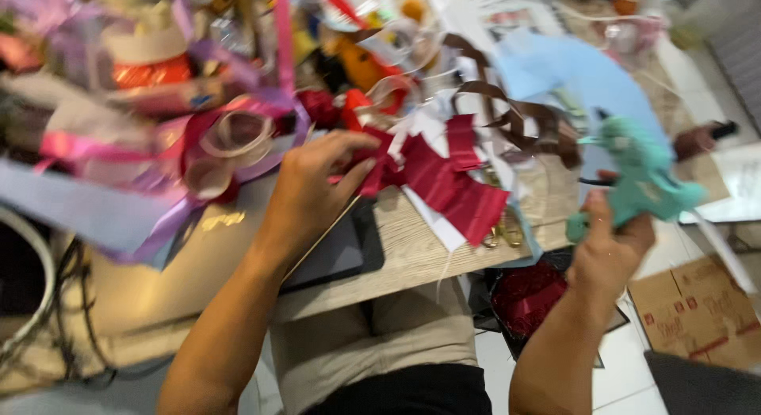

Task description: The person uses a hot glue gun to attach pieces of red ribbon to a wooden stick, folding and shaping the ribbon into a flower-like structure. The person repeatedly applies glue and presses the ribbon onto the stick to build up the craft.

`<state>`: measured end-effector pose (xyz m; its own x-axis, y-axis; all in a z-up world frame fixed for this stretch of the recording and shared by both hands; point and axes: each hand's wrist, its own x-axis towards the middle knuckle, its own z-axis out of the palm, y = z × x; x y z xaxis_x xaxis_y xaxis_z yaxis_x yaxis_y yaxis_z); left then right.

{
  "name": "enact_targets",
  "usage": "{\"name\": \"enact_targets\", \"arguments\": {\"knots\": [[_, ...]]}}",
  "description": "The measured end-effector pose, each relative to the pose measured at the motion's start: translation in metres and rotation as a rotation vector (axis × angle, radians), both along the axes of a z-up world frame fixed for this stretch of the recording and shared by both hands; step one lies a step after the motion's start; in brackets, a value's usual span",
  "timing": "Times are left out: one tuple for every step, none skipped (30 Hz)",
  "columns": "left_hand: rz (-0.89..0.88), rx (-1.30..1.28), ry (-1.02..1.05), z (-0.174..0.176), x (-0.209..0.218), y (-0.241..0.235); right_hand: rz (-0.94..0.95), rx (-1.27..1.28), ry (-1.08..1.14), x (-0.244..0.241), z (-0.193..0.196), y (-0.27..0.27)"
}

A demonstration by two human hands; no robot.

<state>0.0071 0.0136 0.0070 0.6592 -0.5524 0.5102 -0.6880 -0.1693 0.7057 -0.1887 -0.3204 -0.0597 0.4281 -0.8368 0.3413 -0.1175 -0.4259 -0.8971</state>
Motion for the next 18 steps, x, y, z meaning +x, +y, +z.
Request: {"name": "enact_targets", "arguments": {"knots": [[0.008,-0.039,0.009,0.003,0.001,0.001,0.039,0.174,-0.128,0.004,0.026,0.024],[0.04,-0.033,0.018,0.0,0.002,0.005,0.07,0.182,-0.116,0.006,0.021,0.023],[0.044,-0.073,-0.027,-0.003,0.006,0.006,0.292,0.296,-0.228,0.009,0.018,0.02],[0.047,-0.113,-0.073,-0.004,0.011,0.006,0.514,0.415,-0.338,0.012,0.016,0.017],[0.061,-0.111,-0.073,0.0,0.009,0.008,0.527,0.419,-0.335,0.022,0.03,0.026],[0.097,-0.123,-0.047,0.005,0.007,0.01,0.757,0.442,-0.298,0.032,0.045,0.036],[0.134,-0.134,-0.023,0.009,0.006,0.011,0.987,0.463,-0.259,0.042,0.059,0.046],[0.148,-0.132,-0.025,0.008,0.007,0.012,1.001,0.466,-0.258,0.058,0.064,0.048],[0.153,-0.148,-0.024,0.007,0.008,0.013,1.066,0.426,-0.254,0.074,0.07,0.051],[0.157,-0.164,-0.023,0.006,0.01,0.013,1.131,0.385,-0.25,0.09,0.075,0.054],[0.163,-0.163,-0.027,0.008,0.009,0.013,1.138,0.386,-0.253,0.104,0.082,0.06],[0.154,-0.169,-0.01,0.01,0.01,0.014,1.146,0.254,-0.185,0.119,0.089,0.066],[0.144,-0.177,0.009,0.01,0.009,0.013,1.147,0.121,-0.117,0.133,0.096,0.072],[0.149,-0.177,0.007,0.009,0.01,0.013,1.152,0.12,-0.118,0.142,0.087,0.073],[0.164,-0.175,0.013,0.008,0.011,0.013,1.165,0.14,-0.147,0.152,0.077,0.074],[0.179,-0.172,0.019,0.006,0.013,0.014,1.177,0.161,-0.177,0.163,0.068,0.075],[0.196,-0.172,0.017,0.007,0.013,0.014,1.194,0.163,-0.176,0.162,0.059,0.075],[0.184,-0.208,0.025,0.009,0.014,0.014,1.064,0.237,-0.09,0.162,0.051,0.074]]}}
